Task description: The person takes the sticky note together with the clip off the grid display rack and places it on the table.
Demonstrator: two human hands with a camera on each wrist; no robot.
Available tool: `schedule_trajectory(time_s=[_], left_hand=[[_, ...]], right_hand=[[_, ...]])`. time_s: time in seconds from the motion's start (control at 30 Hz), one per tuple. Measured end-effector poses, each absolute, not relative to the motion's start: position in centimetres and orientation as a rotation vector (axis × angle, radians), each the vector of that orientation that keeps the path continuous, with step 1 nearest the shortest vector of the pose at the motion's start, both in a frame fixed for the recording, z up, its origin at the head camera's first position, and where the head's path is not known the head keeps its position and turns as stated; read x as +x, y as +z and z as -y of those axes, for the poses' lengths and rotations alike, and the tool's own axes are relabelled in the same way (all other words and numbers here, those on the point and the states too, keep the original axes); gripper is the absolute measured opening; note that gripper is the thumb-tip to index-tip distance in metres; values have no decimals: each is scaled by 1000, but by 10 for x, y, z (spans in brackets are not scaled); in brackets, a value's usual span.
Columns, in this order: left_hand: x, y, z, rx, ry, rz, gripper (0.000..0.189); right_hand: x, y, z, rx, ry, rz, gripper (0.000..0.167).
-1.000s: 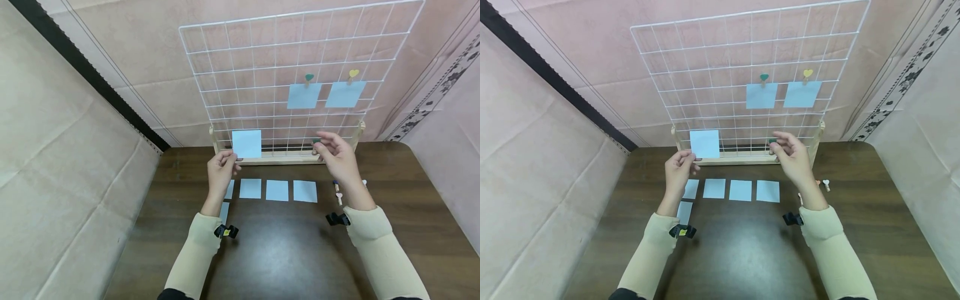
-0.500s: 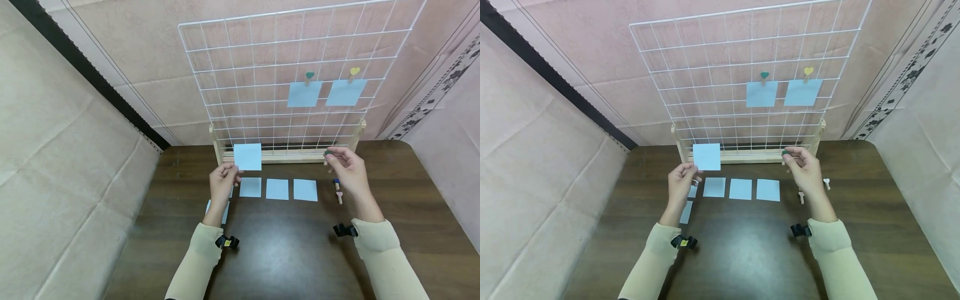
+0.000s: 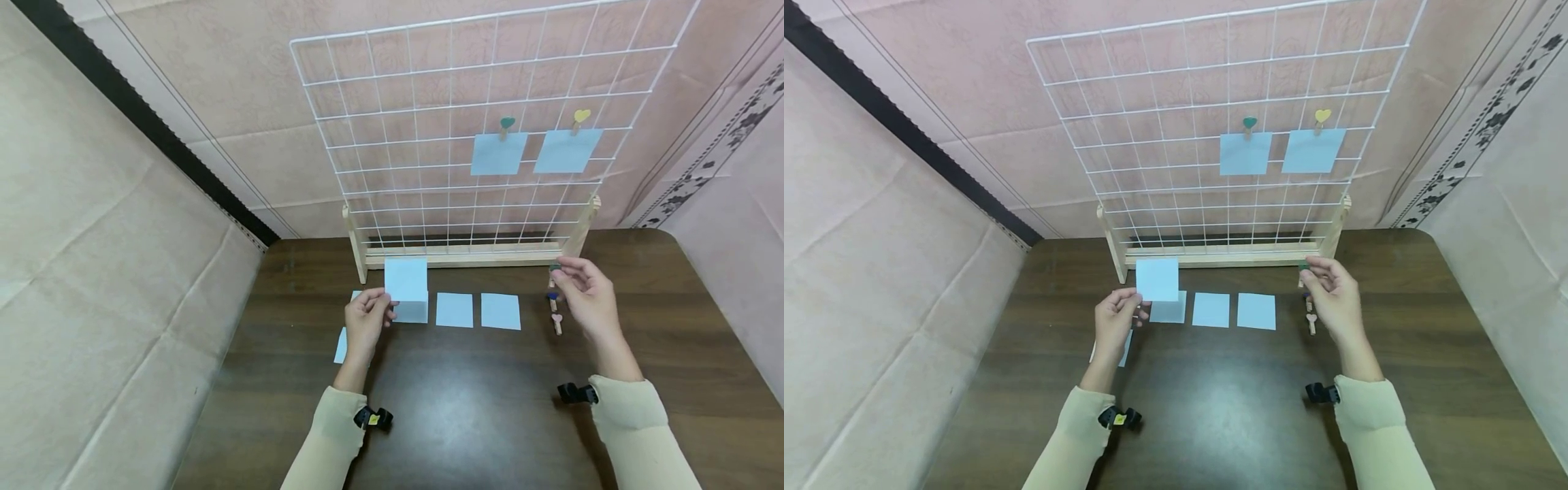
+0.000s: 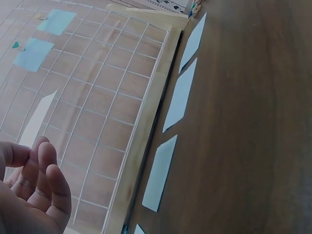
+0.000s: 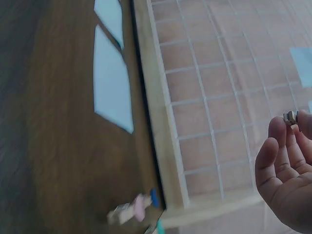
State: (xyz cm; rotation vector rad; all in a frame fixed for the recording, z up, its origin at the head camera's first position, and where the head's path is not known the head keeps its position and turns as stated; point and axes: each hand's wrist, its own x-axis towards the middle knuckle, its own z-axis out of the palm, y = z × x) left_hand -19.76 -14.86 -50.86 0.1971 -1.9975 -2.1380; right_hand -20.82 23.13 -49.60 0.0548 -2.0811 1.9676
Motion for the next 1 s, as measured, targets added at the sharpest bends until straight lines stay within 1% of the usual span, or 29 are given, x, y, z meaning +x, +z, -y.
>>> schedule_trajectory(time_s=[0.23, 0.43, 0.6, 0.73, 1.0], left_hand=[[-187, -520, 154, 249, -2133, 2043, 14], [-177, -534, 158, 314, -2144, 2059, 15], [-170, -541, 159, 329, -2137, 2091, 14], [-166, -544, 159, 337, -2126, 2107, 15], [-155, -551, 159, 339, -2130, 2132, 15]], right_hand=[[-202, -519, -250, -44, 2045, 2030, 25], [-197, -534, -264, -115, 1959, 2144, 20], [-194, -541, -272, -144, 1799, 2310, 29], [-193, -547, -274, -129, 1750, 2355, 27], [-189, -551, -276, -142, 1644, 2491, 34]])
